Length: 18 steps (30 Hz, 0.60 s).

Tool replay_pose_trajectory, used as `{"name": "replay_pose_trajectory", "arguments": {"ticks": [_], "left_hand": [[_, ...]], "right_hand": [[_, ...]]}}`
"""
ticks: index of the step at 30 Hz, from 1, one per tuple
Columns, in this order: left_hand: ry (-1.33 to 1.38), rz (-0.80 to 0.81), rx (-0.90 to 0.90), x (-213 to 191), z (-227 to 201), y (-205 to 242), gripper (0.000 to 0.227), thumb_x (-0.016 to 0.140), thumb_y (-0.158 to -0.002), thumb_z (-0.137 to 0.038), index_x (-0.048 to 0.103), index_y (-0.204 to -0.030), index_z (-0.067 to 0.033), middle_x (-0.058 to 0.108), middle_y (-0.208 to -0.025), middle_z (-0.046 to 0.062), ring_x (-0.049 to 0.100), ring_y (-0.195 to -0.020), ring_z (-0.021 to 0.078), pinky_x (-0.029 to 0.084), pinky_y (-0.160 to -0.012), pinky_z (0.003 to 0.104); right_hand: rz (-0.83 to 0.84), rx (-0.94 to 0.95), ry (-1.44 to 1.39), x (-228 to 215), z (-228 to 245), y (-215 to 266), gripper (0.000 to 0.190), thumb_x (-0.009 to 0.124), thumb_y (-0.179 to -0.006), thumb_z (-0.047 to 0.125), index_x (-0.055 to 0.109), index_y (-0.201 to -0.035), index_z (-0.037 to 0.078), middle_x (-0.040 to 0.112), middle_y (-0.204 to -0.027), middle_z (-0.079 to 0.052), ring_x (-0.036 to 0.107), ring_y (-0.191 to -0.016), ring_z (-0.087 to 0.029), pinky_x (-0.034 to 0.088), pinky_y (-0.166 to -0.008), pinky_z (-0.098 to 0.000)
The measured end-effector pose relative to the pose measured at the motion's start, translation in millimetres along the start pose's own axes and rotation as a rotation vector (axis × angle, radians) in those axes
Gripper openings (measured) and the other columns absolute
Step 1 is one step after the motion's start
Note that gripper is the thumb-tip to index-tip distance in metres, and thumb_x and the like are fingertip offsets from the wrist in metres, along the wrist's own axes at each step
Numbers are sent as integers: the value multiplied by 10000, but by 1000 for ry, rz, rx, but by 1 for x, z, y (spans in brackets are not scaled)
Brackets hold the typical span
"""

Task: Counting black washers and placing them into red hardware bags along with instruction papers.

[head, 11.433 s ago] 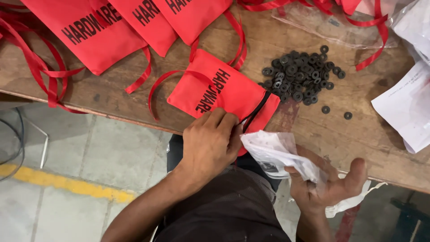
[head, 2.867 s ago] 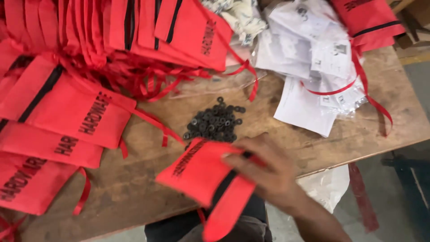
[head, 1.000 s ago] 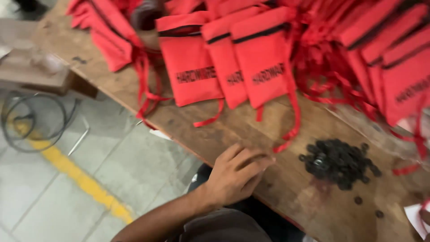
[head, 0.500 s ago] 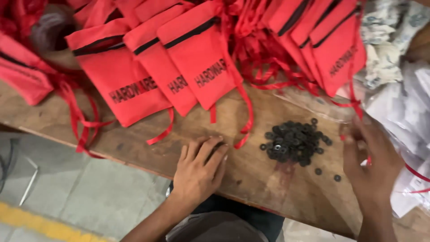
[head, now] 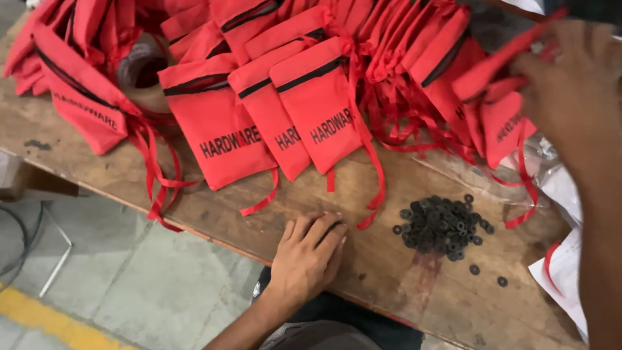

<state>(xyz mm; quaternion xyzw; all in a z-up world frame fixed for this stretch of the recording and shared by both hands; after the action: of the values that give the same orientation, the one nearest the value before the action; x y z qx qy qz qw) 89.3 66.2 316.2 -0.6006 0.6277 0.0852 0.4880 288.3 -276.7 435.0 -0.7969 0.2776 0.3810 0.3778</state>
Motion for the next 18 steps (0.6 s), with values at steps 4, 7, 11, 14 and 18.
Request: {"name": "replay_pose_trajectory", "arguments": {"ticks": [4,7,11,14,18], "left_hand": [[19,8,1,2,0,5,265,727,-875,-142,697,-1131,-79,648,-1245,49,594,-1149,266,481,-900,423],[27,7,28,1,0,3,274,727,-866,-138,696,-1131,-75,646,-1242,53,595,-1146,268,479,-901,429],[17,-2,43,0,-2,1,268,729,-872,-137,699,-1131,-74,645,-1225,61,595,-1125,277,474,-879,433],[20,-12,43,1,-2,4,243,728,-886,-139,698,-1119,-78,651,-1226,58,601,-1119,271,475,-872,427],[13,-40,47,2,0,8,239,725,-883,-142,698,-1113,-81,657,-1221,54,605,-1117,266,476,-874,426]], "right_hand": [[37,112,-348,-1,-13,21,472,659,-799,-155,733,-1224,34,556,-1393,-205,563,-1224,-378,502,-996,-464],[36,57,-292,-25,-6,20,430,674,-806,-137,742,-1198,25,610,-1323,-182,590,-1261,-369,499,-1017,-466],[16,-50,-188,-56,-5,17,355,703,-819,-103,759,-1151,9,708,-1199,-144,640,-1327,-354,495,-1054,-471],[35,-11,-282,-18,-15,30,359,651,-874,-93,740,-1210,-3,689,-1247,-181,624,-1179,-348,505,-1079,-439],[-112,27,-103,-18,-46,43,256,677,-963,-99,713,-1174,40,699,-1281,-100,614,-1215,-291,515,-1107,-364]]}}
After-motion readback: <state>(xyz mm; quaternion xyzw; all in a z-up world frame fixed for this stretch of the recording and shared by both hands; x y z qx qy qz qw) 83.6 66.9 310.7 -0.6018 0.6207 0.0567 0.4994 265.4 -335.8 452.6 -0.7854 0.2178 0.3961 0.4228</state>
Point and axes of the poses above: each hand's wrist, its own y-axis away from the middle knuckle, its own x-axis out of the palm, z = x × y, the point moved 1 cm from there along -y, towards the middle knuckle
